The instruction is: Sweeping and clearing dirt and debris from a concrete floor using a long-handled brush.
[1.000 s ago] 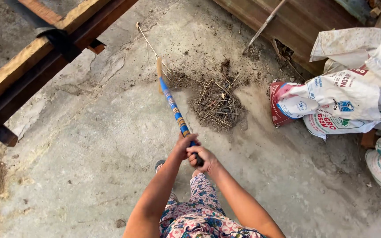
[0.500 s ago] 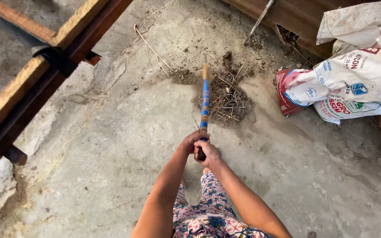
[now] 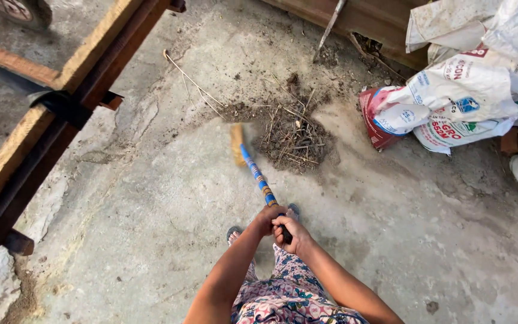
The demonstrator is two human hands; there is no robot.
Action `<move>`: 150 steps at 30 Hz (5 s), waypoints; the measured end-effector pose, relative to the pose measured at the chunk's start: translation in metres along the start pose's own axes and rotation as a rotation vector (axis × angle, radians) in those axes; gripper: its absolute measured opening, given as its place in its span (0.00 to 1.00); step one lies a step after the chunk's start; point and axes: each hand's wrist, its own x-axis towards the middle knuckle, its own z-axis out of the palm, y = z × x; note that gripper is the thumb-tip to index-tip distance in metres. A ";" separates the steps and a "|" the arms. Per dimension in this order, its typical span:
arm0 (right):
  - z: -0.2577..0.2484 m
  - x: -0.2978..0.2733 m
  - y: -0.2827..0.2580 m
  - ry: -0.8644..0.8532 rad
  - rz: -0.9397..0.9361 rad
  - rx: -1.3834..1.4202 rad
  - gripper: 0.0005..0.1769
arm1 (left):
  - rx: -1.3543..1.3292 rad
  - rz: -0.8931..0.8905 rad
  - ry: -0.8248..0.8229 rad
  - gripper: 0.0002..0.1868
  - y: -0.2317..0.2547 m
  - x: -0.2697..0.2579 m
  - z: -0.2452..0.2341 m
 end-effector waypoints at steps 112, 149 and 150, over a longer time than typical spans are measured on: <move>0.152 0.010 -0.031 0.029 -0.185 -0.436 0.07 | -0.430 0.407 -0.013 0.23 0.100 -0.059 -0.081; 0.271 0.143 -0.133 -0.230 0.257 -0.552 0.07 | -0.423 0.288 0.472 0.18 0.198 0.035 -0.216; 0.269 0.146 -0.139 -0.265 0.260 -0.516 0.06 | -0.443 0.311 0.473 0.18 0.200 0.041 -0.212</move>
